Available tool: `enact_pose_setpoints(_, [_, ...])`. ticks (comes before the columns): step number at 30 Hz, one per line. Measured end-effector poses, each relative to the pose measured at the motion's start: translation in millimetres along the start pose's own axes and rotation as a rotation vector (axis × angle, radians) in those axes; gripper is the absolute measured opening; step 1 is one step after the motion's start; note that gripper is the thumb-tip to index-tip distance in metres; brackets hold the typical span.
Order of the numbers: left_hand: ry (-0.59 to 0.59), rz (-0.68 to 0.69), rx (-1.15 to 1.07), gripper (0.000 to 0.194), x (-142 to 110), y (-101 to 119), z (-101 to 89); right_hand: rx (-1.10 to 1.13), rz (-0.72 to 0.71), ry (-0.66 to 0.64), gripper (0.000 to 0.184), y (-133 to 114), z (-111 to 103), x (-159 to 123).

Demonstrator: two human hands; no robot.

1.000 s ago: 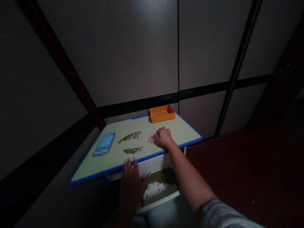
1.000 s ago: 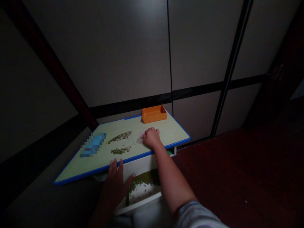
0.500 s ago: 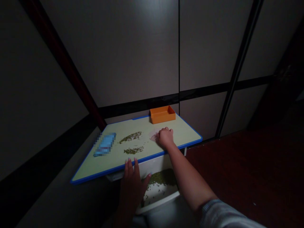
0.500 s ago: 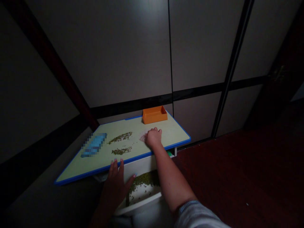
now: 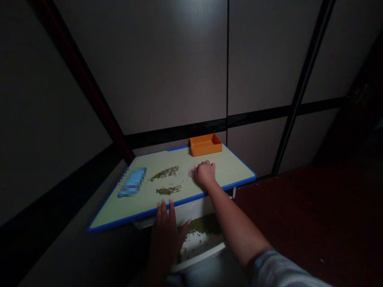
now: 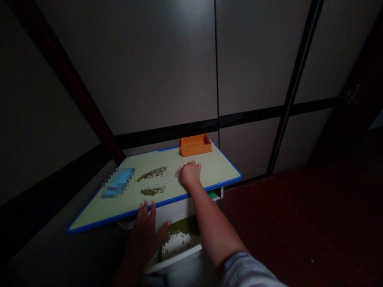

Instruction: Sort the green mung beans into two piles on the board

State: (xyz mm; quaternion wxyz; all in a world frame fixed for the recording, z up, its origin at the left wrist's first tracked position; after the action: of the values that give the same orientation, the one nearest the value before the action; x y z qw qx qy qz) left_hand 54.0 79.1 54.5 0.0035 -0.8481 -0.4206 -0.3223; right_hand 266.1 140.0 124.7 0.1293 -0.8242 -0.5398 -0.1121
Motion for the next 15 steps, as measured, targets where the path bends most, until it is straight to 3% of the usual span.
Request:
enact_pose_setpoints(9, [0.007,0.019,0.014,0.073,-1,1,-2.0,0.077,-0.213,-0.027,0.033,-19,-2,-3])
enact_pose_setpoints(15, [0.005,0.031,0.023,0.075,-1,1,-1.8,0.060,-0.117,-0.012,0.036,-5,-6,2])
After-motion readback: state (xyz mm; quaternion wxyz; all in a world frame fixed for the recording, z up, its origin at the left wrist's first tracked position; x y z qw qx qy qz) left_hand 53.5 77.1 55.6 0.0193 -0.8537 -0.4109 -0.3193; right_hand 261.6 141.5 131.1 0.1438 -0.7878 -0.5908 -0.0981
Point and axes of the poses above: each hand's wrist, its own x-axis towards the middle knuckle, its own z-axis out of the palm, y = z × x, the point moved 9 cm from there along x, towards the middle knuckle, and after that the axes turned 13 degrees about -x, right-handed, at the moved point
